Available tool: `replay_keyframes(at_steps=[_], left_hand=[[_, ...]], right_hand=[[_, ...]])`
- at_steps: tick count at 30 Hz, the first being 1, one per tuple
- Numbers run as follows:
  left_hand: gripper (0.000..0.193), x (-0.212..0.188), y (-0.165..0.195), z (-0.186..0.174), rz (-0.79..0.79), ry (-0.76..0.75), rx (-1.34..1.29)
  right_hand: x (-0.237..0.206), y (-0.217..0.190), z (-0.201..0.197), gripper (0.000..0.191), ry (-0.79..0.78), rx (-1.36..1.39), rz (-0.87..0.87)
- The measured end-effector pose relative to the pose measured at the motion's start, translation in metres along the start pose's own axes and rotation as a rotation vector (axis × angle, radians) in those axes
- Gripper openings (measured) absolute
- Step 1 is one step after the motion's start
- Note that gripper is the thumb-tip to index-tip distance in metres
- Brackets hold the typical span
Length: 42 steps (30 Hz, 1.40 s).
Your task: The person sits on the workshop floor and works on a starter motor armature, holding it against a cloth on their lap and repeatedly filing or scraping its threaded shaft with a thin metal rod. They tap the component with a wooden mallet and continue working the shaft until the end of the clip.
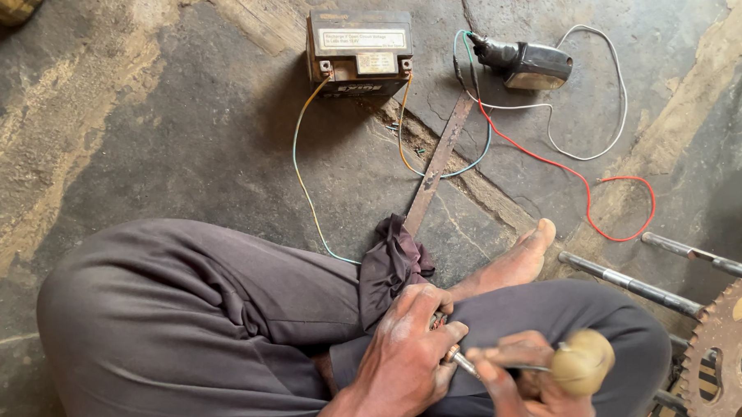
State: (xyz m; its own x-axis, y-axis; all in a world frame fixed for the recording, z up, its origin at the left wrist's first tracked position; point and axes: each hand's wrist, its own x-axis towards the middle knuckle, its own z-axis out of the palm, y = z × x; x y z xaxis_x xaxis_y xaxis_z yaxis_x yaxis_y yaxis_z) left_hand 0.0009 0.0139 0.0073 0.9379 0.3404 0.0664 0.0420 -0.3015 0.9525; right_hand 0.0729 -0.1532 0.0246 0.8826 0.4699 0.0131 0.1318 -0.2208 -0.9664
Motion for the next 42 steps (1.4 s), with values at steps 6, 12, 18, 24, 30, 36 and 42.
replay_keyframes(at_steps=[6, 12, 18, 24, 30, 36, 42], left_hand=[[0.033, -0.001, 0.000, 0.001, 0.018, 0.044, 0.019], [0.031, 0.000, 0.000, 0.003, 0.030, 0.047, 0.039], [0.032, 0.000, 0.001, 0.004, 0.005, 0.041, 0.022], [0.031, -0.001, 0.000, 0.004, 0.003, 0.048, 0.020], [0.029, -0.001, 0.000, 0.004, 0.063, 0.050, 0.056], [0.027, -0.001, 0.000, 0.005, 0.028, 0.042, 0.045], [0.027, -0.002, -0.001, 0.006, 0.028, 0.039, 0.049]], right_hand=[[-0.003, 0.006, 0.001, 0.009, 0.137, -0.119, 0.038], [0.010, -0.002, 0.012, 0.011, 0.063, -0.355, -0.305], [0.005, -0.011, 0.012, 0.012, 0.198, -0.320, 0.006], [0.008, -0.015, 0.010, 0.009, 0.093, -0.513, 0.013], [0.012, -0.014, 0.010, 0.010, 0.063, -0.476, -0.221], [0.010, -0.010, 0.012, 0.008, 0.117, -0.334, 0.000], [0.007, -0.008, 0.009, 0.009, 0.088, -0.504, 0.072]])
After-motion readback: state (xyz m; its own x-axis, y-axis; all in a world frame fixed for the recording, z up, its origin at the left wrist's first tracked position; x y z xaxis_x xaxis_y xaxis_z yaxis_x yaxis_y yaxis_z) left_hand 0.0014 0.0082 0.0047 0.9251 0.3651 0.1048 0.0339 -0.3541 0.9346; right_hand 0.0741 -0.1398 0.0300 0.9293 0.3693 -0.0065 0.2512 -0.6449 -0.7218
